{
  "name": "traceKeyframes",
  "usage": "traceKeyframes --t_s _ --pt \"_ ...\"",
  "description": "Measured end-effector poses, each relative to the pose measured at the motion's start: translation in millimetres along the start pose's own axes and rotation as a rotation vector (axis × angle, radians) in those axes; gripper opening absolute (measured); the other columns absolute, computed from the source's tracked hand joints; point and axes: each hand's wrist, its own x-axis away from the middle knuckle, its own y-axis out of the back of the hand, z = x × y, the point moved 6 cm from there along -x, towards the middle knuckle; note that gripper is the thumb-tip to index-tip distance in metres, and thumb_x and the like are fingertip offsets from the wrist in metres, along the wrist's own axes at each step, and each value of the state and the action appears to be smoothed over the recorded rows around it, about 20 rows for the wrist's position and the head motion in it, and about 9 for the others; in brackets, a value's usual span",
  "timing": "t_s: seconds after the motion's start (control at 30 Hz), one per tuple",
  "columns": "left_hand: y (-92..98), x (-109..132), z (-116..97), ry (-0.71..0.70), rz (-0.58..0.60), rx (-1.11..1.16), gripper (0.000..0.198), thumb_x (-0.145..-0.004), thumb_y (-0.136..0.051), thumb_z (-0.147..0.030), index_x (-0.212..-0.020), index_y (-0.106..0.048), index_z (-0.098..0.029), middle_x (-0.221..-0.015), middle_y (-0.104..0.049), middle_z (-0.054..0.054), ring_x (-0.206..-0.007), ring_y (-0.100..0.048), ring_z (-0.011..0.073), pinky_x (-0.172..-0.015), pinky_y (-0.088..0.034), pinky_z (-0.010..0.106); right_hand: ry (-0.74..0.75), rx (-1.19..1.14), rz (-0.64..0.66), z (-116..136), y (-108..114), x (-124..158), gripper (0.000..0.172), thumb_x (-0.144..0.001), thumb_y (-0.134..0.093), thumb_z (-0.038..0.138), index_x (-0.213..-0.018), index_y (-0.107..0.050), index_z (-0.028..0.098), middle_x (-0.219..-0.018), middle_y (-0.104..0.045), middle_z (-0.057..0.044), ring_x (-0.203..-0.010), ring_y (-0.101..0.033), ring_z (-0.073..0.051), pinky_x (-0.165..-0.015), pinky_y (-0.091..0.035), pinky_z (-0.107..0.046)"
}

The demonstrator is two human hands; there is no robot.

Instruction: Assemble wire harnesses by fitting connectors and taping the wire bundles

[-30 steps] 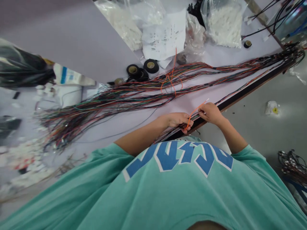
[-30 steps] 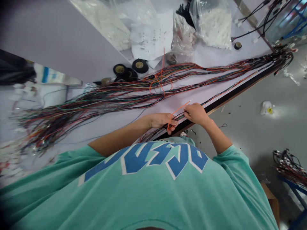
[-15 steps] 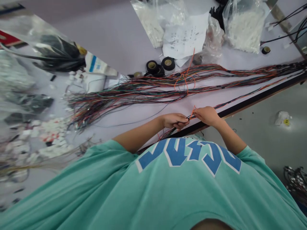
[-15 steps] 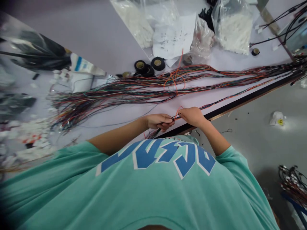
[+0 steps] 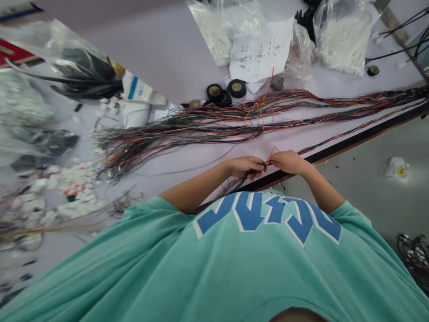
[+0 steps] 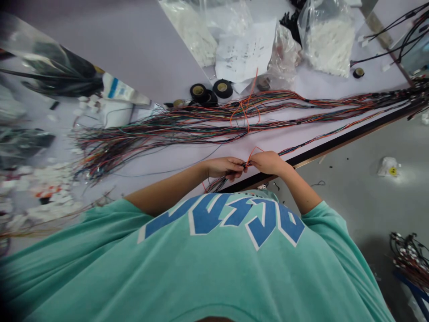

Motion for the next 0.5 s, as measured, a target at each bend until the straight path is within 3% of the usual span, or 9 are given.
traceKeyframes --t_s 0.1,0.23,0.37,0.5 --pt "-1.4 -1 -11 -0.018 -0.152 -0.214 0.008 -0.067 -0.060 -0.019 -0.070 -0.056 -0.013 -0.056 -0.055 0.000 -0.043 -0.048 0.0075 -0.044 -0.041 0.018 -0.009 -0.012 0.000 0 0 0 0.030 -0.091 -0.036 0.020 -0.101 -0.065 0.018 -0.102 -0.069 -0.008 -0.096 -0.062 -0.020 -0.065 -0.037 -0.025" --pt "-6.9 -3 -21 -0.102 -0.251 -0.363 0.008 -0.063 -0.060 -0.015 -0.071 -0.057 -0.014 -0.050 -0.048 -0.003 -0.041 -0.042 0.0057 -0.039 -0.031 0.014 0.002 -0.125 -0.078 -5 -3 0 0.027 -0.088 -0.041 0.018 -0.096 -0.067 0.019 -0.095 -0.070 -0.006 -0.088 -0.062 -0.017 -0.067 -0.039 -0.024" --pt "-13.2 -9 0 -0.015 -0.048 -0.042 0.011 -0.063 -0.059 -0.020 -0.072 -0.057 -0.012 -0.045 -0.033 -0.006 -0.036 -0.024 0.0038 -0.034 -0.016 0.014 0.081 -0.337 -0.323 -10 -3 0 0.023 -0.085 -0.046 0.013 -0.090 -0.068 0.017 -0.092 -0.068 -0.006 -0.085 -0.060 -0.015 -0.075 -0.042 -0.024" --pt "-11.2 -16 14 0.038 0.132 0.305 0.019 -0.066 -0.055 -0.029 -0.070 -0.056 -0.011 -0.049 -0.034 -0.003 -0.036 -0.025 0.0054 -0.033 -0.021 0.017 0.146 -0.429 -0.465 -9 -4 2 0.019 -0.082 -0.051 0.010 -0.085 -0.068 0.018 -0.090 -0.067 -0.006 -0.086 -0.058 -0.015 -0.079 -0.043 -0.026"
